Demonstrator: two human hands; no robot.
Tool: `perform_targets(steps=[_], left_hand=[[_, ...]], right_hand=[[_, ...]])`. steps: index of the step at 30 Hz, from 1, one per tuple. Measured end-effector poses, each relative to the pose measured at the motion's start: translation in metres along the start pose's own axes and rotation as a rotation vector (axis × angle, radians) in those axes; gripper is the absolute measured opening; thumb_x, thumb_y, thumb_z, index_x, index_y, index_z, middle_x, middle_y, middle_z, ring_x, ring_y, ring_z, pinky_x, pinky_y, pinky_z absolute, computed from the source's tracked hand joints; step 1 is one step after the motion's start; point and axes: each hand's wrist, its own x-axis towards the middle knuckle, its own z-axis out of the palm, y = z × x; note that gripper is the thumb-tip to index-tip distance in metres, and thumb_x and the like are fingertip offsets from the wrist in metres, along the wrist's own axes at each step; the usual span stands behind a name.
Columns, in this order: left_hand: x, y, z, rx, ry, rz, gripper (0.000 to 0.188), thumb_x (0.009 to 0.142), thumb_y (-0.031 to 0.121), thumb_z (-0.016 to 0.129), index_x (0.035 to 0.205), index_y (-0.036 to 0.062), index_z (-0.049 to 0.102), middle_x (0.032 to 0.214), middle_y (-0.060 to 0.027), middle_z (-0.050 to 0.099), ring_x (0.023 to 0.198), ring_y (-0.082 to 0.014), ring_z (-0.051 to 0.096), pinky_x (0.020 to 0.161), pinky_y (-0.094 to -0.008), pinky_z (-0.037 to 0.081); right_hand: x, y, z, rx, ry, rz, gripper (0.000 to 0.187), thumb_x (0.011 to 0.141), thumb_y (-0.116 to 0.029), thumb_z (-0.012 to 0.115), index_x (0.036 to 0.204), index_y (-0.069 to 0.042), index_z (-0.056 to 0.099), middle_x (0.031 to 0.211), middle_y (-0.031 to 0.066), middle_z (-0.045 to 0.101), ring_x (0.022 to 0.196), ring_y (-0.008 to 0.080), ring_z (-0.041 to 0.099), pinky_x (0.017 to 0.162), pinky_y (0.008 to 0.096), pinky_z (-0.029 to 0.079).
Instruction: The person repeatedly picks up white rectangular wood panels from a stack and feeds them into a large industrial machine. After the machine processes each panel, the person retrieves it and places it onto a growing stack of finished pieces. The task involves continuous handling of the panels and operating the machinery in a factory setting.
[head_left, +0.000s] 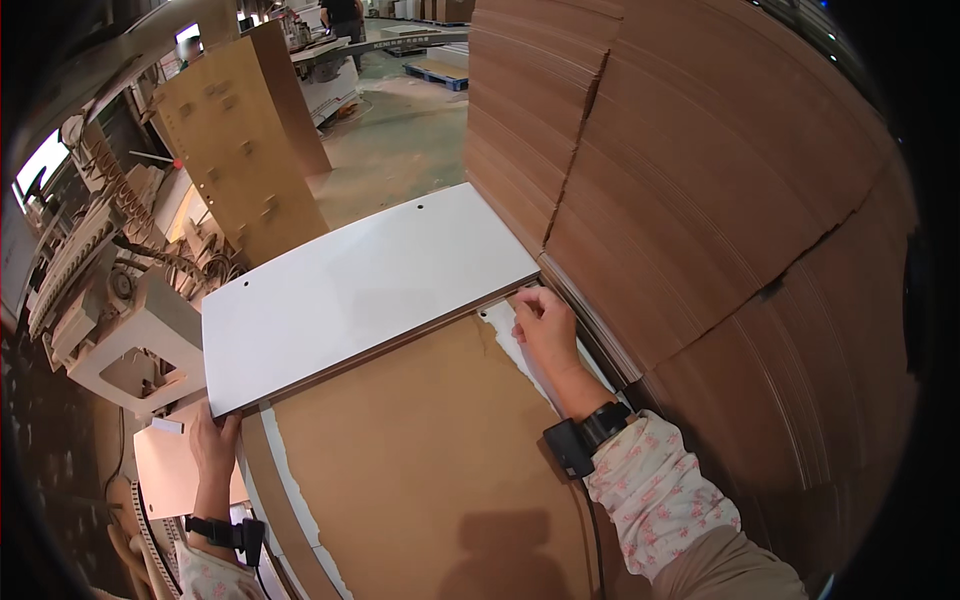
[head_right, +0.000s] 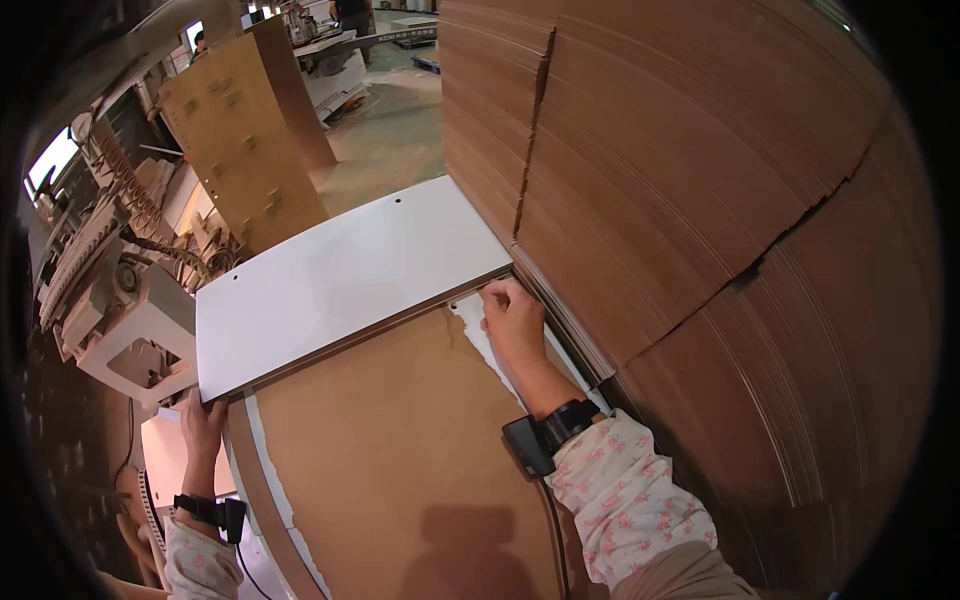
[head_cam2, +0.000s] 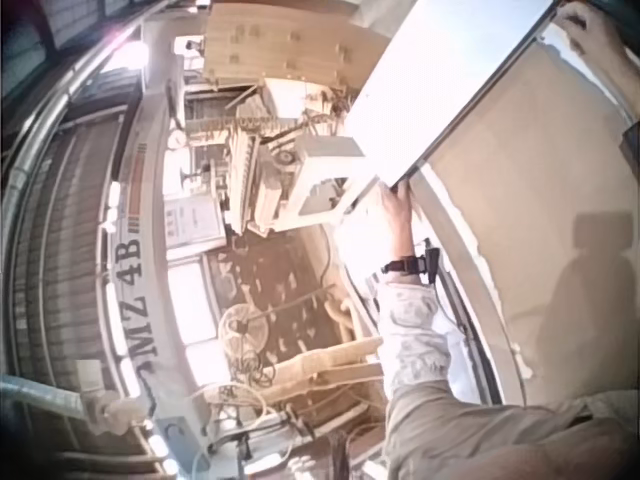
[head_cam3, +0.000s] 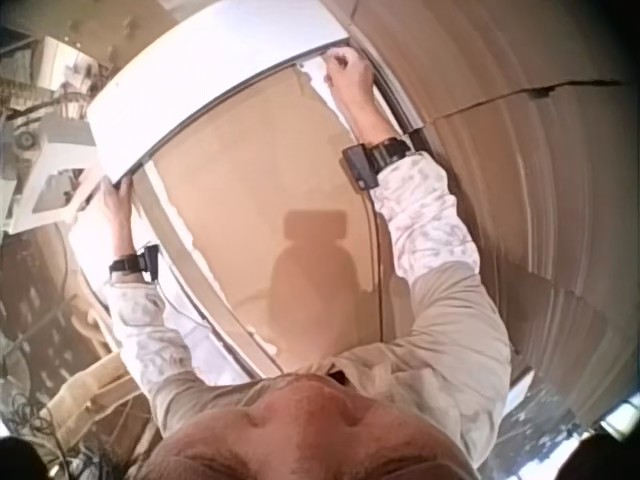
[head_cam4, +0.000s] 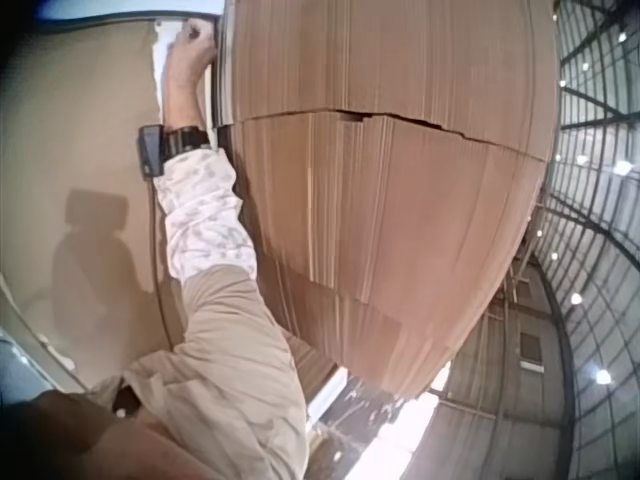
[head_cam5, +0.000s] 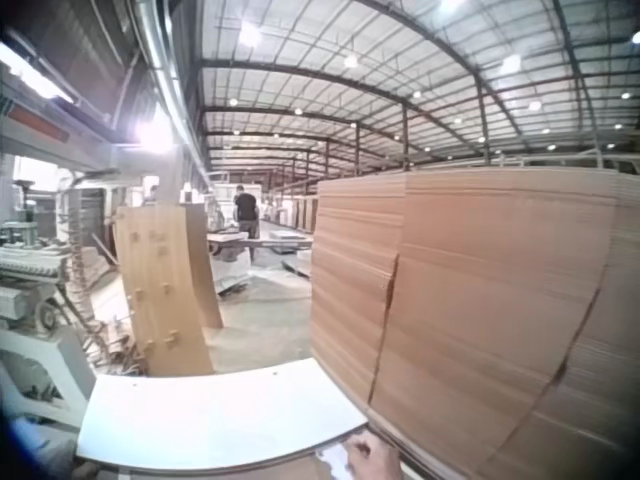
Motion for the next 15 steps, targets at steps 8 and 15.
perform_targets(steps=[8,15], left_hand=[[0.015,0.003,-0.013,-0.240,-0.152,-0.168,0.028,0.067,0.008,0.067,0.087,-0.0049,0.054,0.068,-0.0099,0.059,0.053,-0.0138,0.054,0.052,-0.0272,0.046],[0.004,-0.023,0.012,-0.328,-0.013,-0.131,0.031,0.071,0.018,0.067,0.094,-0.0007,0.057,0.065,-0.0041,0.055,0.060,-0.0108,0.049,0.054,-0.0246,0.040]], right_hand=[[0.001,-0.001,0.002,0.008,-0.017,0.024,0.011,0.080,-0.004,0.053,0.087,0.002,0.058,0.062,0.0054,0.056,0.045,0.0105,0.053,0.040,0.0238,0.042],[-0.001,-0.002,0.001,0.004,-0.060,0.010,0.011,0.081,-0.006,0.054,0.089,0.001,0.058,0.062,0.0046,0.055,0.045,0.0095,0.051,0.040,0.0231,0.040]])
